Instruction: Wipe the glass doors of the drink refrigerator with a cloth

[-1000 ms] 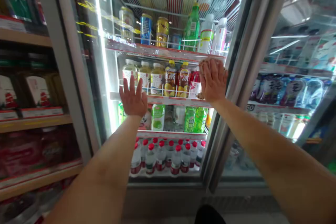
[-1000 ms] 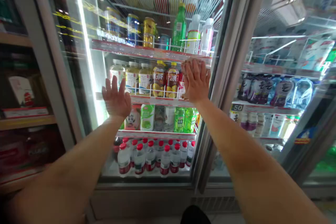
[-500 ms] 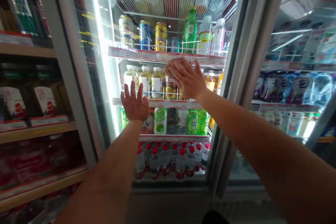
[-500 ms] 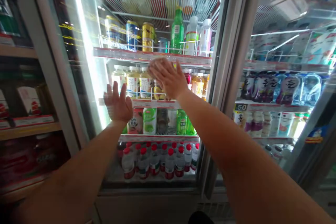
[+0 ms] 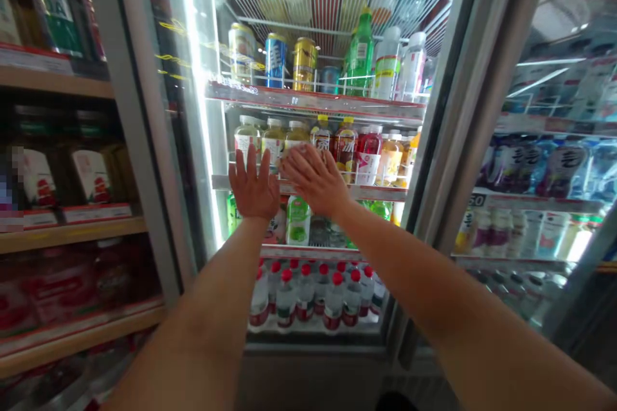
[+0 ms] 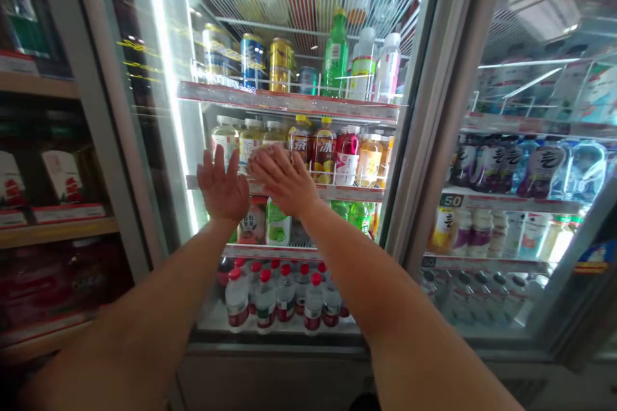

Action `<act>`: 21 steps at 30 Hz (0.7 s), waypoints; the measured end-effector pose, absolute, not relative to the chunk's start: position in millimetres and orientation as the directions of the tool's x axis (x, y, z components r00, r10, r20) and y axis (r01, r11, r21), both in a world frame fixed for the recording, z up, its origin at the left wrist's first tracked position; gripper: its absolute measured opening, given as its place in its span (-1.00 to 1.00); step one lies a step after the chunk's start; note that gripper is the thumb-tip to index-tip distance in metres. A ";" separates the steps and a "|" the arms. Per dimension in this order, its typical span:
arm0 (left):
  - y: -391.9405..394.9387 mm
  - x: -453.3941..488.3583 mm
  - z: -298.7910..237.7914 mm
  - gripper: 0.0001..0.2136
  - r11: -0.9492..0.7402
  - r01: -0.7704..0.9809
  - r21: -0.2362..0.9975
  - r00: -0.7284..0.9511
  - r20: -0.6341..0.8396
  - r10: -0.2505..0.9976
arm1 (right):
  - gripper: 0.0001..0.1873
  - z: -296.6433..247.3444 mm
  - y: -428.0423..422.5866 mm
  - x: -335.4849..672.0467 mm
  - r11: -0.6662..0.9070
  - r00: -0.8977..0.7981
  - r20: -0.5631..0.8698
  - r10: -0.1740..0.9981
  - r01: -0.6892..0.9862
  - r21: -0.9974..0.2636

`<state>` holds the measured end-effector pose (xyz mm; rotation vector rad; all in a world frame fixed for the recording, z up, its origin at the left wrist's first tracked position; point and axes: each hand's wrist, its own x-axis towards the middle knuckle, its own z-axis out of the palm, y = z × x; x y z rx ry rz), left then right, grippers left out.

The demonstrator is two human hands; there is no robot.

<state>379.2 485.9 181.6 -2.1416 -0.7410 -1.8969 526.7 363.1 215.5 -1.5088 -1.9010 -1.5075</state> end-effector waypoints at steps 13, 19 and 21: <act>487.2 379.5 181.4 -0.43 -0.873 0.461 0.156 0.057 0.977 0.205 | -0.43 277.8 263.4 653.9 -0.340 -0.250 0.910 0.331 0.868 0.362; 490.4 380.2 180.7 -0.43 -0.866 0.478 0.145 0.049 0.980 0.191 | -0.32 236.8 274.6 645.9 -0.303 -0.279 0.910 0.308 0.877 0.372; 490.8 380.4 180.0 -0.44 -0.856 0.502 0.124 0.052 0.984 0.173 | -0.27 220.9 291.4 623.8 -0.227 -0.338 0.856 0.391 0.866 0.446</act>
